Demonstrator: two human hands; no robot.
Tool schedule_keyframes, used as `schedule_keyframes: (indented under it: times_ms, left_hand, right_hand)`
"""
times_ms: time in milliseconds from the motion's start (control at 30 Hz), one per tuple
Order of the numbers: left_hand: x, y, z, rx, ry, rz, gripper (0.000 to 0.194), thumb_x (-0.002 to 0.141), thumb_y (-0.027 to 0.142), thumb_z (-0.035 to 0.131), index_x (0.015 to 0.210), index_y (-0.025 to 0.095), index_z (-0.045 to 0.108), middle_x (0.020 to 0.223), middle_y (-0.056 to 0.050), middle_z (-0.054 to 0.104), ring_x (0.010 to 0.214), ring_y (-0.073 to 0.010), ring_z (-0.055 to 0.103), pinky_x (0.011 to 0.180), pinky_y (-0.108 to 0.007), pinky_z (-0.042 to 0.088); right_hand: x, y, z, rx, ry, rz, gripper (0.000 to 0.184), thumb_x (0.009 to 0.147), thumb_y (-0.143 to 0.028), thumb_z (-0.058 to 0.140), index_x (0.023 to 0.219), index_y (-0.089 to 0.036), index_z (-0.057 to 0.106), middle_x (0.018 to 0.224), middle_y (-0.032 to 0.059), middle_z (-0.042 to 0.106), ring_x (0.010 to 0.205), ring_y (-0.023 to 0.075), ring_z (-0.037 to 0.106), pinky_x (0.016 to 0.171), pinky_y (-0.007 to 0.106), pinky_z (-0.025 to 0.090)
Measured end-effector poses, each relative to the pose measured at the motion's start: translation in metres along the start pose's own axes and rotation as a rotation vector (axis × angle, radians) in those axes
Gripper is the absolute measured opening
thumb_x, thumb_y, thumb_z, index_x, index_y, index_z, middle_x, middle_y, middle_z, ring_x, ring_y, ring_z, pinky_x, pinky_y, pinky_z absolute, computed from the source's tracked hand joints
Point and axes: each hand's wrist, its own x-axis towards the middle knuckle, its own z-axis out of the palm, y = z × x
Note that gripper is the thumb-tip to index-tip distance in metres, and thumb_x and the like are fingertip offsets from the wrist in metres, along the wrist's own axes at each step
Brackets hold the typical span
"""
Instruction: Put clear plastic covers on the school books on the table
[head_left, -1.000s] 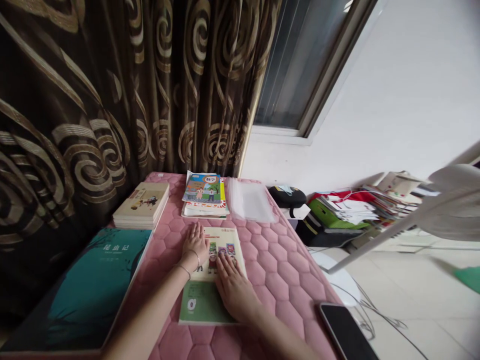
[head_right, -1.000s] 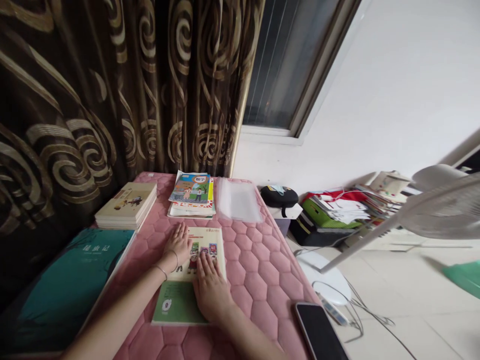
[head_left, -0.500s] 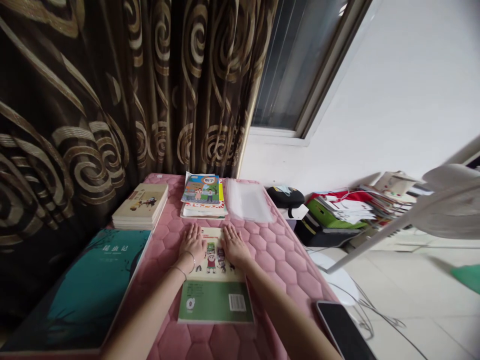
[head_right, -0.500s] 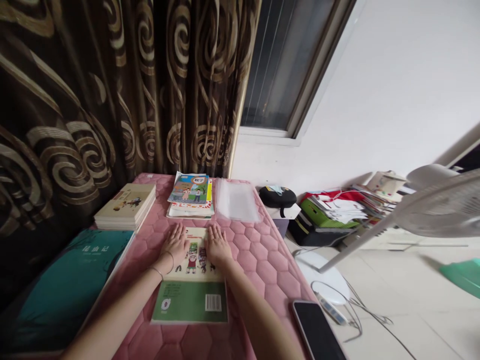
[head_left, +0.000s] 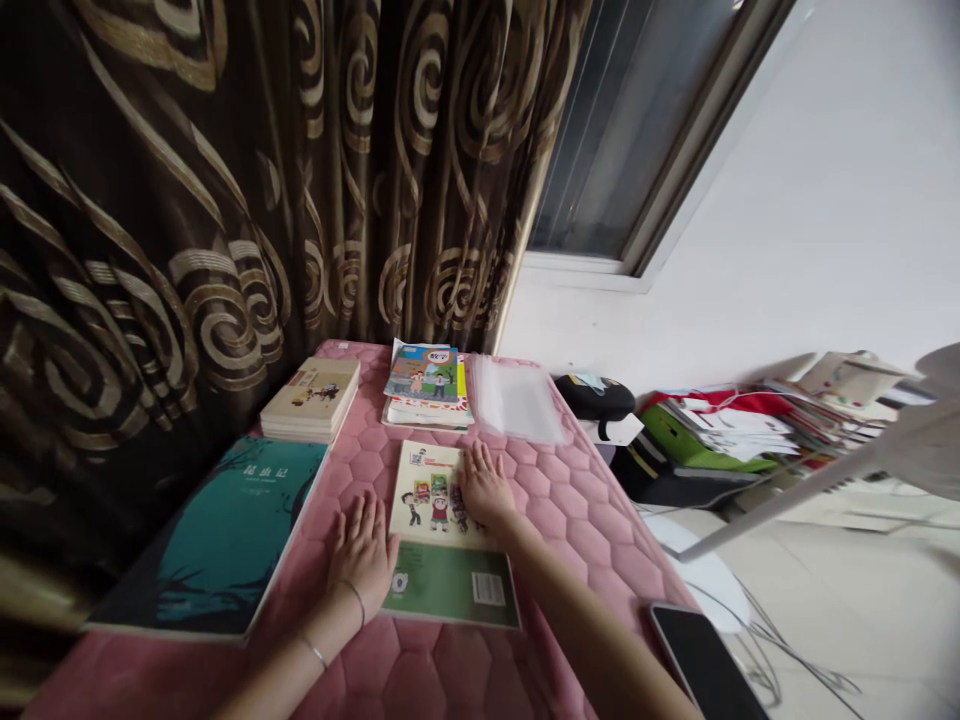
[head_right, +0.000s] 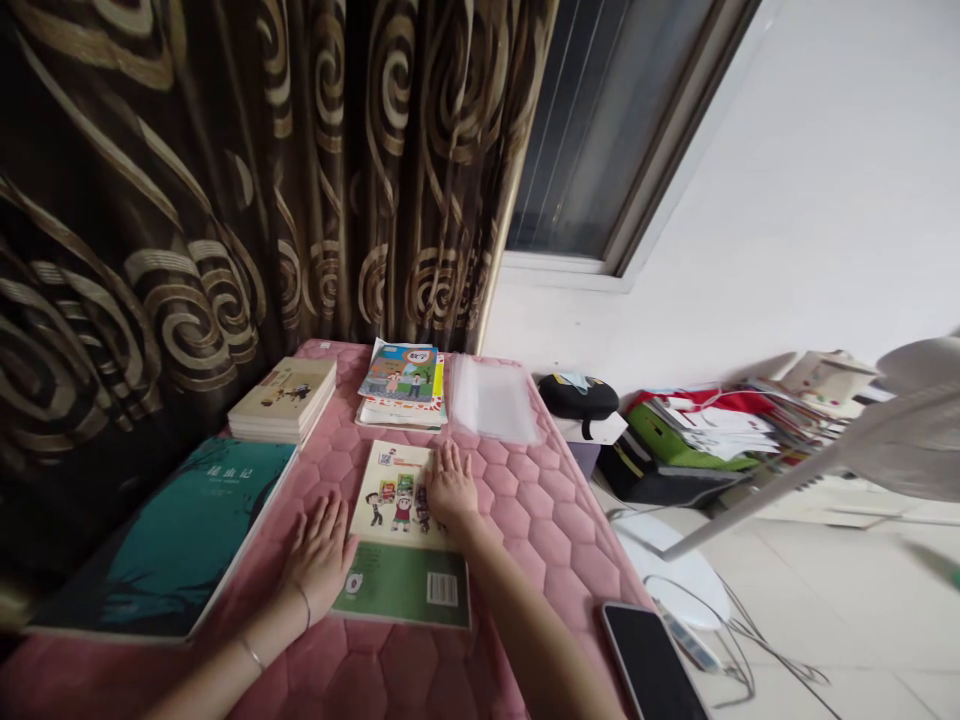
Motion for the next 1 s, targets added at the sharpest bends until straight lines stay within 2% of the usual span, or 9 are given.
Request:
schedule_keyframes:
  times_ms: [67,200,267,367,467,533,667,800,1000]
  left_hand:
    - [0.0,0.001,-0.001,-0.001,-0.007,-0.008,0.056,0.091,0.036,0.03,0.138,0.009,0.048,0.149,-0.018,0.037,0.139,-0.033,0.032,0.112,-0.057,0.025]
    - [0.004,0.001,-0.002,-0.007,-0.028,-0.014,0.055,0.091,0.035,0.033,0.137,0.01,0.049,0.148,-0.017,0.039,0.138,-0.0333,0.034,0.111,-0.057,0.025]
    - [0.005,0.0,-0.005,-0.007,-0.028,-0.008,0.054,0.09,0.037,0.036,0.136,0.01,0.05,0.147,-0.017,0.041,0.137,-0.0334,0.035,0.111,-0.056,0.026]
    - [0.004,0.002,-0.016,-0.016,-0.003,-0.01,0.052,0.09,0.037,0.042,0.131,0.009,0.054,0.143,-0.02,0.046,0.132,-0.0339,0.041,0.107,-0.052,0.034]
    - [0.002,0.008,-0.03,-0.047,-0.014,-0.053,0.04,0.092,0.033,0.041,0.119,0.011,0.061,0.125,-0.019,0.058,0.111,-0.0304,0.056,0.091,-0.044,0.046]
    - [0.002,0.012,-0.037,-0.1,-0.089,-0.072,0.03,0.09,0.026,0.043,0.107,0.012,0.064,0.109,-0.015,0.063,0.099,-0.0258,0.06,0.084,-0.038,0.048]
    - [0.007,0.012,-0.041,-0.308,-0.229,-0.105,0.026,0.082,0.01,0.051,0.105,0.013,0.062,0.102,-0.011,0.066,0.098,-0.0203,0.062,0.086,-0.03,0.046]
    - [0.021,0.003,-0.038,-0.546,-0.346,-0.256,0.026,0.075,0.016,0.061,0.101,0.012,0.061,0.095,-0.011,0.068,0.093,-0.0229,0.063,0.08,-0.031,0.045]
    - [0.038,-0.009,-0.035,-0.733,-0.449,-0.352,0.019,0.063,0.029,0.071,0.066,0.017,0.056,0.067,-0.003,0.065,0.074,-0.0224,0.063,0.064,-0.029,0.044]
  right_hand:
    - [-0.019,-0.021,0.003,-0.024,0.049,-0.033,0.059,0.097,-0.032,0.028,0.147,-0.001,0.028,0.155,0.0189,0.015,0.145,0.0293,0.008,0.116,0.051,0.009]
    - [-0.079,-0.059,0.015,0.066,0.064,-0.348,0.059,0.098,-0.039,0.026,0.149,-0.009,0.025,0.156,0.0119,0.013,0.145,0.0252,0.011,0.118,0.044,0.016]
    - [-0.106,-0.058,0.017,0.096,0.072,-0.402,0.059,0.099,-0.041,0.027,0.15,-0.011,0.024,0.156,0.0094,0.014,0.145,0.0237,0.012,0.118,0.043,0.018]
    - [-0.128,-0.034,0.016,0.095,0.055,-0.3,0.058,0.099,-0.041,0.025,0.149,-0.012,0.025,0.155,0.0085,0.016,0.144,0.0241,0.015,0.117,0.044,0.022]
    - [-0.133,-0.011,0.016,0.074,0.045,-0.245,0.057,0.099,-0.041,0.025,0.149,-0.013,0.026,0.155,0.0068,0.016,0.144,0.0243,0.017,0.118,0.045,0.022]
    - [-0.133,-0.006,0.019,0.068,0.059,-0.242,0.057,0.099,-0.042,0.025,0.149,-0.014,0.027,0.155,0.0059,0.017,0.144,0.0243,0.018,0.118,0.044,0.022]
    - [-0.132,-0.01,0.022,0.061,0.065,-0.238,0.057,0.099,-0.042,0.026,0.149,-0.014,0.026,0.155,0.0059,0.017,0.144,0.0247,0.018,0.117,0.045,0.022]
    - [-0.132,-0.013,0.02,0.064,0.057,-0.231,0.057,0.099,-0.04,0.026,0.149,-0.014,0.025,0.155,0.0063,0.016,0.144,0.0249,0.017,0.117,0.045,0.021]
    - [-0.133,-0.015,0.01,0.123,-0.026,-0.208,0.057,0.098,-0.038,0.029,0.149,-0.011,0.026,0.155,0.008,0.014,0.144,0.0269,0.013,0.118,0.048,0.018]
